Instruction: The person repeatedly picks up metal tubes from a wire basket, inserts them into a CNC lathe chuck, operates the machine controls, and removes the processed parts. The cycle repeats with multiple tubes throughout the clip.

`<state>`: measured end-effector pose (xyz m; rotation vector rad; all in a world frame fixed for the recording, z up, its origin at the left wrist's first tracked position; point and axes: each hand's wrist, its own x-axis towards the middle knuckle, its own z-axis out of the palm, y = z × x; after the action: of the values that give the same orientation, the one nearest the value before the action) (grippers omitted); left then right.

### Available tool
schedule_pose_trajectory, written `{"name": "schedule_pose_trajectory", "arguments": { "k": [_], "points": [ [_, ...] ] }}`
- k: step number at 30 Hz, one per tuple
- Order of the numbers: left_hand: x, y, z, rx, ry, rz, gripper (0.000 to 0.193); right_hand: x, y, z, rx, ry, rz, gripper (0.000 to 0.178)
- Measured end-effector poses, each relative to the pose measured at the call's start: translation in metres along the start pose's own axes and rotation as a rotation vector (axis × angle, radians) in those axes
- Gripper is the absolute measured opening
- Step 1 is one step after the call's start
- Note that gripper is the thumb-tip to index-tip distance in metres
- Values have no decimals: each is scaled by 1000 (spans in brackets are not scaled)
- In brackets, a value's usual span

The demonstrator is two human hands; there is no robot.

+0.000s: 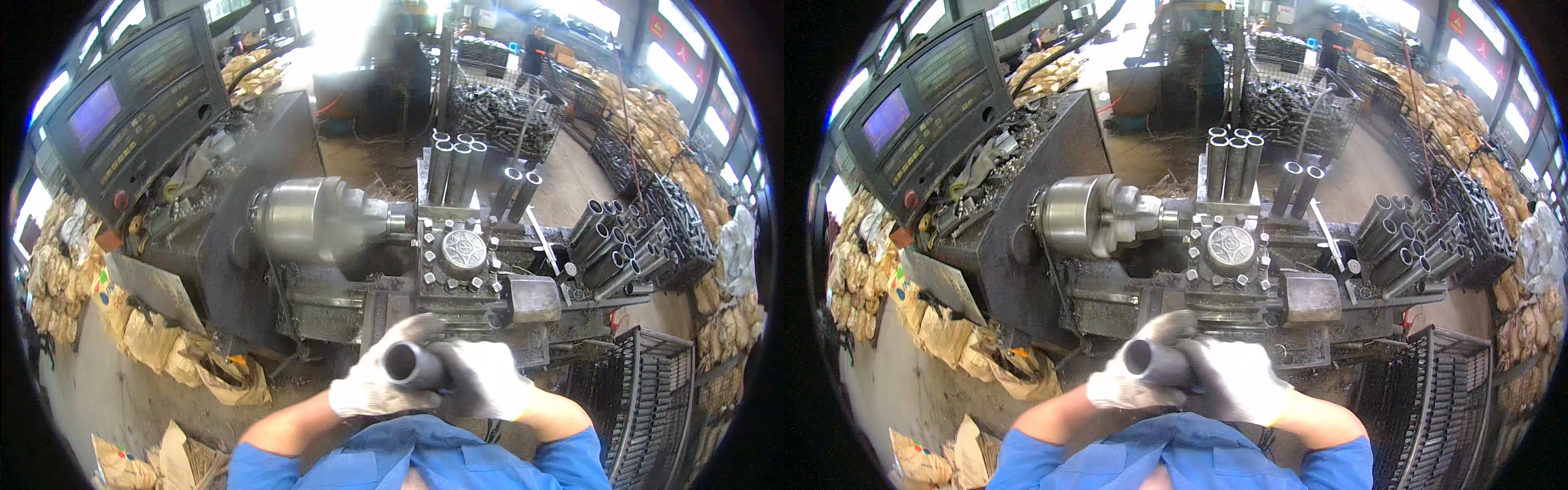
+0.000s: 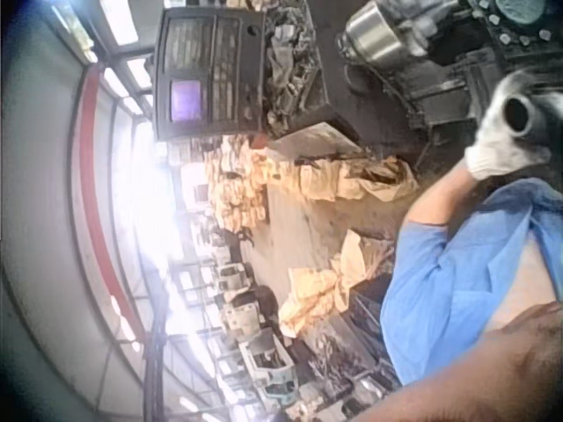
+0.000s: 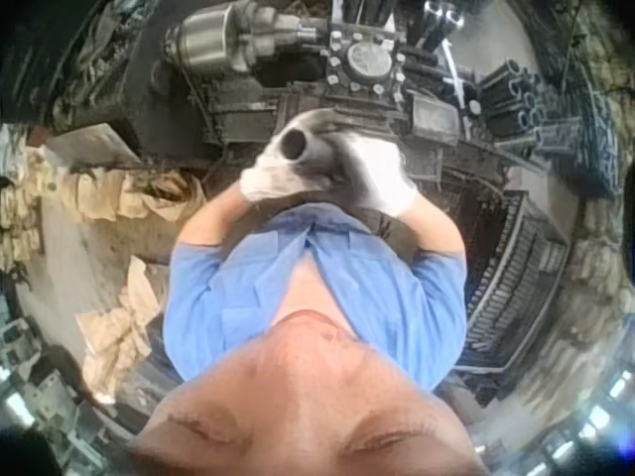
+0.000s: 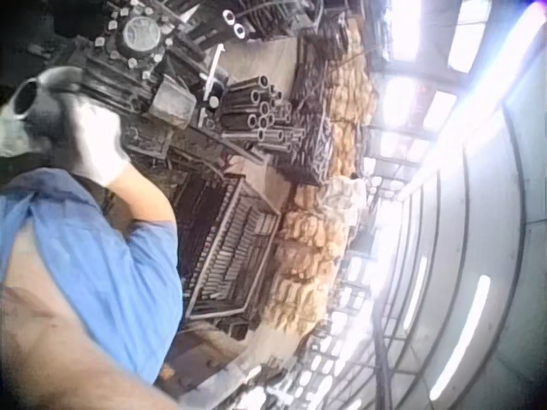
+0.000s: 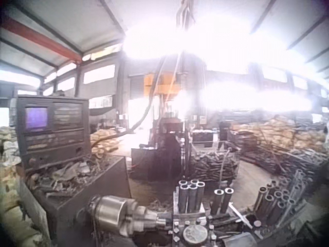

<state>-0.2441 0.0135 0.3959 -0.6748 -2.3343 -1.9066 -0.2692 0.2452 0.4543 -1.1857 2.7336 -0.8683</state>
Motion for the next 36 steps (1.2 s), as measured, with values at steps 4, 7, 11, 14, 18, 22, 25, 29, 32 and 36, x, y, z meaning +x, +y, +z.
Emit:
{"name": "schedule_pose_trajectory", "arguments": {
  "k": [4, 7, 11, 14, 18, 22, 25, 29, 32, 36],
  "points": [
    [-36, -50, 61, -232, 376, -138, 43, -10, 98, -40, -9, 183, -21, 24],
    [-78, -77, 51, 85, 419, -388, 32, -36, 274, -61, -606, 622, 286, 31],
    [-176, -115, 60, 300, 543, -705, 45, -42, 394, -51, -609, -13, 936, 49],
    [-252, -115, 81, 379, 594, -967, 59, -70, 467, -46, -531, 165, 874, 46],
    [-367, -85, 132, 443, 858, -1145, 59, -104, 490, -49, -395, 554, 652, 50],
    [-479, -45, 187, 393, 1106, -1307, 58, -51, 223, -29, 592, 1023, 553, 21],
    [-557, -15, 248, 448, 1425, -1270, 60, -3, 211, 21, 1027, 323, -163, 25],
    [-632, 44, 299, 425, 1822, -1137, 61, 53, 43, 166, 950, 254, 221, 44],
    [-687, 89, 319, 532, 2069, -1077, 57, 33, -78, 260, 742, -82, -92, 51],
    [-741, 166, 342, 841, 2413, -1024, 55, -48, -262, 352, 673, -658, -336, 37]
  ]
}}
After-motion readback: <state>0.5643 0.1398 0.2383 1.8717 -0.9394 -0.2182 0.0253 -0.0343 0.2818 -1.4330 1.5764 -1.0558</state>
